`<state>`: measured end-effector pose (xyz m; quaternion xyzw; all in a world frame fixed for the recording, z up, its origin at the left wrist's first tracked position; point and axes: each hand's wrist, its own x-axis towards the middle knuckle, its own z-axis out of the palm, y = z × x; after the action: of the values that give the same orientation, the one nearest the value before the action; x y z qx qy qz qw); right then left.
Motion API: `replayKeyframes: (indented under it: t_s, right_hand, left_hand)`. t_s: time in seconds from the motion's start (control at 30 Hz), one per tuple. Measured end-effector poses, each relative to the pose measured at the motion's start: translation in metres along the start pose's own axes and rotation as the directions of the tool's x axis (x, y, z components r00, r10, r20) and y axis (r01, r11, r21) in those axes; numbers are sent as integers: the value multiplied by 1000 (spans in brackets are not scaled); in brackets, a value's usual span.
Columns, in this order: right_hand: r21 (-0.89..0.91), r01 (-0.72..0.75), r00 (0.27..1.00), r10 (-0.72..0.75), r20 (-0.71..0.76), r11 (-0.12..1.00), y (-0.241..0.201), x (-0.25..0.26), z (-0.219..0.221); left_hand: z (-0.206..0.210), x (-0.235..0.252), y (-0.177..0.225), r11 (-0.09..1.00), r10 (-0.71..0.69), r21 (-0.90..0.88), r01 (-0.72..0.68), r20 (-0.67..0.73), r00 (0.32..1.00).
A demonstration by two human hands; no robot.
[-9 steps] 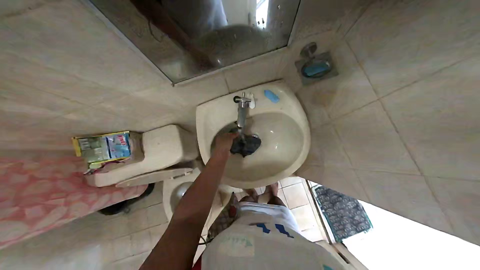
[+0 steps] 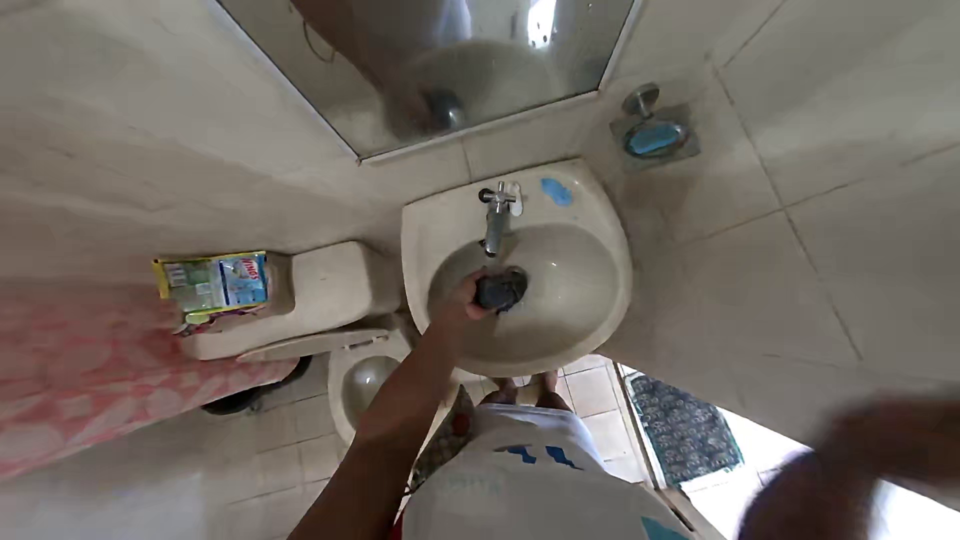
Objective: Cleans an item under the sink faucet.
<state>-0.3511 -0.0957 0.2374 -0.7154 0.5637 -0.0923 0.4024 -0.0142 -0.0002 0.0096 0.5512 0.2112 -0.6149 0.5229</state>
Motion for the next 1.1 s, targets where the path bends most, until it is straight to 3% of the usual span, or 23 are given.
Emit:
replayKeyframes:
  t_s: [0.03, 0.07, 0.1, 0.17, 0.2, 0.27, 0.37, 0.43, 0.5, 0.57, 0.6, 0.63, 0.67, 0.73, 0.77, 0.83, 0.9, 0.97, 1.0, 1.03, 1.1]
  right_hand:
    - [70, 256, 953, -239, -184, 964, 15, 25, 46]
    - [109, 377, 919, -357, -167, 920, 13, 57, 101]
    - [177, 395, 917, -398, -19, 901, 10, 88, 157]
    - [227, 361, 849, -419, 322, 905, 10, 141, 253]
    - [256, 338, 806, -419, 418, 906, 12, 159, 286]
    - [278, 236, 748, -357, 559, 931, 10, 178, 321]
    - [132, 216, 653, -244, 717, 967, 13, 203, 331]
    - [210, 98, 676, -220, 703, 973, 27, 218, 321]
    - [428, -95, 785, -197, 587, 899, 38, 222, 299]
    - [711, -275, 889, -110, 444, 647, 50, 220, 299]
    - [807, -324, 916, -50, 398, 494, 50, 215, 306]
    - [841, -339, 929, 10, 369, 421, 44, 208, 315]
    - [826, -333, 937, 61, 344, 456, 33, 197, 323]
    - [647, -237, 959, 69, 273, 725, 3, 164, 330]
    - [522, -160, 967, 26, 254, 838, -9, 149, 328]
    - [389, -7, 970, -89, 226, 921, -21, 125, 323]
    - [381, 114, 972, -183, 151, 918, -12, 128, 327]
    - [328, 98, 981, -147, 127, 939, 4, 157, 330]
    - [280, 39, 989, -77, 128, 959, 10, 174, 329]
    - [257, -35, 992, 1, 129, 966, 16, 187, 328]
    - [236, -112, 988, 82, 132, 965, 19, 195, 327]
  left_hand:
    - [3, -2, 0, 995, 37, 97, -36, -9, 999]
    - [7, -7, 0, 965, 106, 244, -96, -29, 994]
    - [11, -14, 2, 892, 192, 425, -155, -45, 980]
    - [15, -30, 11, 632, 343, 735, -247, 20, 939]
    - [14, -35, 18, 534, 377, 800, -274, 65, 924]
    - [10, -44, 32, 449, 437, 832, -327, 114, 892]
    - [-4, -49, 36, 523, 618, 672, -525, 125, 776]
    - [-17, -44, 33, 640, 686, 422, -642, 61, 725]
    - [-25, -30, 23, 768, 626, 164, -619, 11, 780]
    - [-22, -6, 1, 879, 476, -33, -475, 27, 879]
    - [-17, 8, -12, 915, 398, -92, -393, 42, 917]
    - [-10, 22, -21, 937, 332, -138, -322, 56, 941]
    - [-3, 34, -26, 950, 275, -161, -266, 34, 961]
    - [14, 46, -28, 963, 252, -85, -255, -47, 967]
    - [18, 48, -24, 953, 302, 40, -299, -81, 950]
    - [19, 47, -12, 861, 403, 366, -353, -69, 912]
    - [21, 54, -11, 814, 420, 474, -336, -81, 904]
    - [37, 52, -22, 933, 346, 143, -330, -111, 932]
    - [43, 52, -26, 965, 257, -35, -260, -73, 964]
    - [48, 52, -27, 971, 202, -130, -202, -7, 979]
    - [51, 50, -25, 972, 185, -151, -179, 27, 982]
